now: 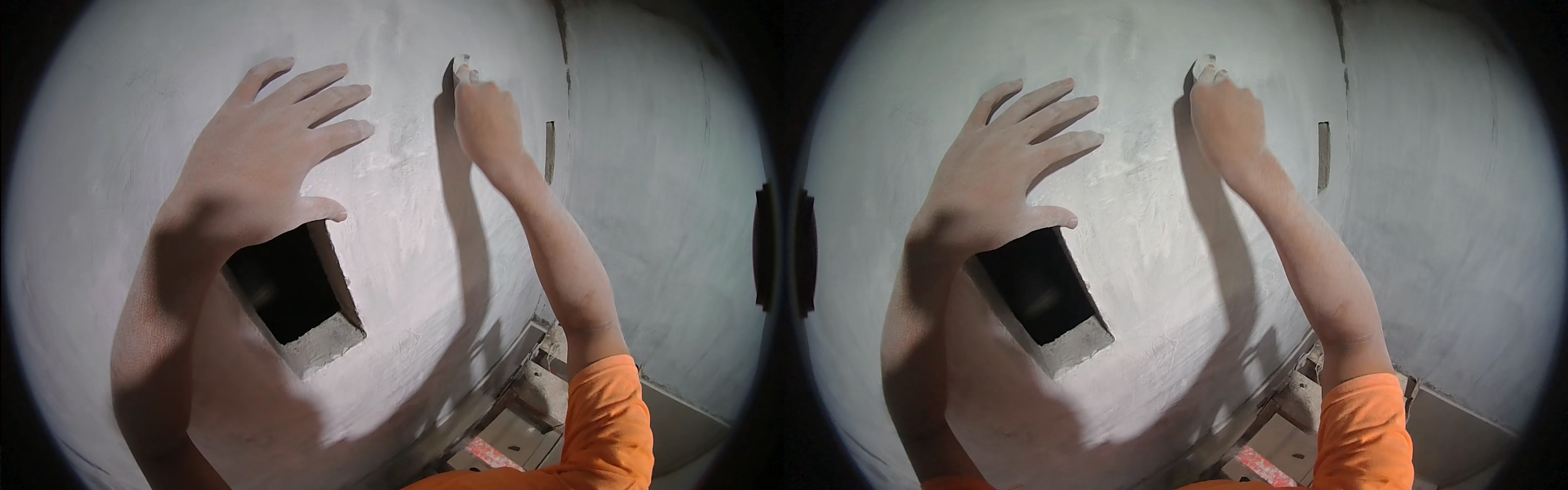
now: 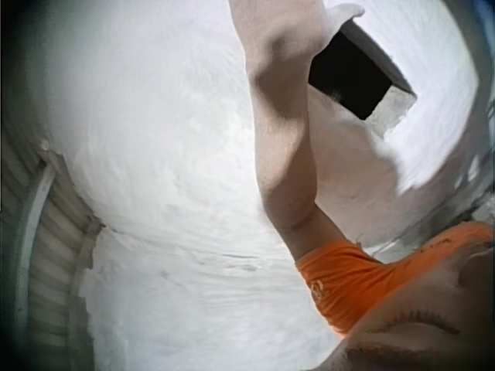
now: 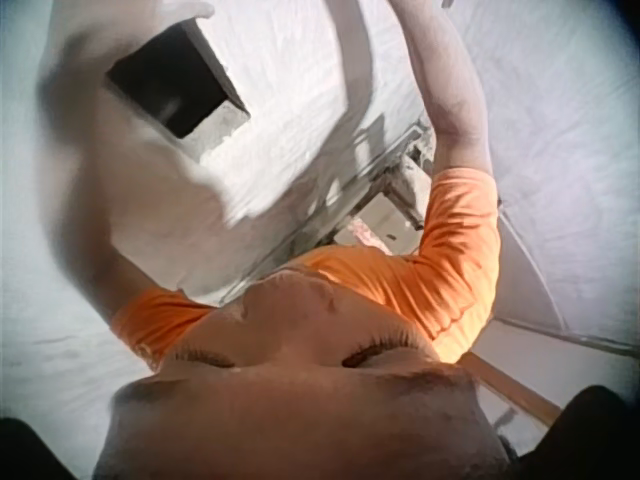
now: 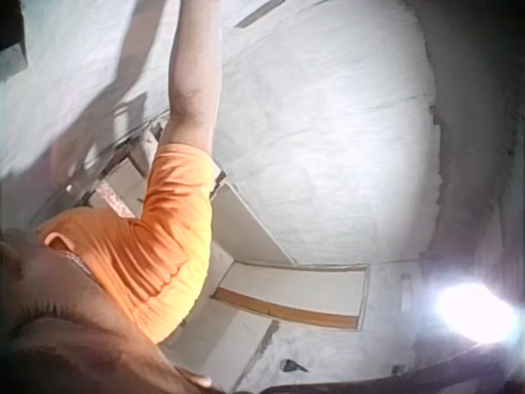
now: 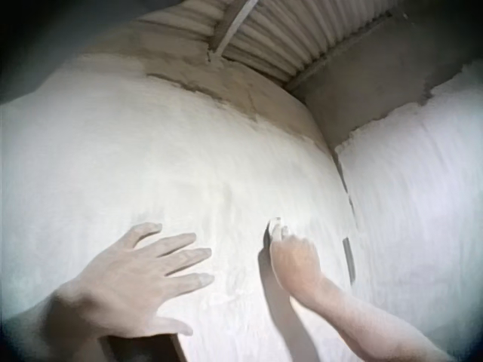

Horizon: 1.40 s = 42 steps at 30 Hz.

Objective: The person sands the surface of a white wall around a rectangular opening using a piece of sandpaper held by hand. The person also climbs up and down a wooden ladder to reach different sections of the wall.

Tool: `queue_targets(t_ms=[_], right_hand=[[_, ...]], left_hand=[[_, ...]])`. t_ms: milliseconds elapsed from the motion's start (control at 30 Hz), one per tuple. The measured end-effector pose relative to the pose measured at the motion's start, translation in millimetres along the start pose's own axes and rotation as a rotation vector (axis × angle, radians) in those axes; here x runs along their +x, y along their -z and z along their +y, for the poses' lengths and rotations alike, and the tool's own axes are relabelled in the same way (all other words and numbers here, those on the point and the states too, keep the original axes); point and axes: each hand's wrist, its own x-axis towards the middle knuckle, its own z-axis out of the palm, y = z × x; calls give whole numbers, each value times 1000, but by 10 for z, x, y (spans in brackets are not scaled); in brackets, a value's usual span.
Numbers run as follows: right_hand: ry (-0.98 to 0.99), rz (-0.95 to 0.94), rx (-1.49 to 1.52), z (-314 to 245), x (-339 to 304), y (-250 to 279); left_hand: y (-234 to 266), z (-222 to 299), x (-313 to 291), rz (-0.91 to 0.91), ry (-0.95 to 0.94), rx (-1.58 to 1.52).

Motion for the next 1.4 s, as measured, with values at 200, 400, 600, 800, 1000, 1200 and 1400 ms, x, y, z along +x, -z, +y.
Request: queue_targets(t_ms=[200,400,600,800,1000,1200,1400], right_hand=[[338,290,-20,-538,-419,86],[61,-105,20,-271,-15,318],[310,377,95,-563,-436,31],[-35,8,106,124,-150,-173],[346,424,159,-366,-492,-141],[-56,11,274,-101,18,235],[211,397,150,-439,-227,-43]], left_hand=[[42,-4,-49,-3,27,-1],[-41,24,10,25,29,-14],[46,21,3,4,31,0],[-114,49,45,105,9,-22],[-102,87,84,192,-7,-30],[-147,112,104,168,-1,-17],[-29,103,78,89,58,35]])
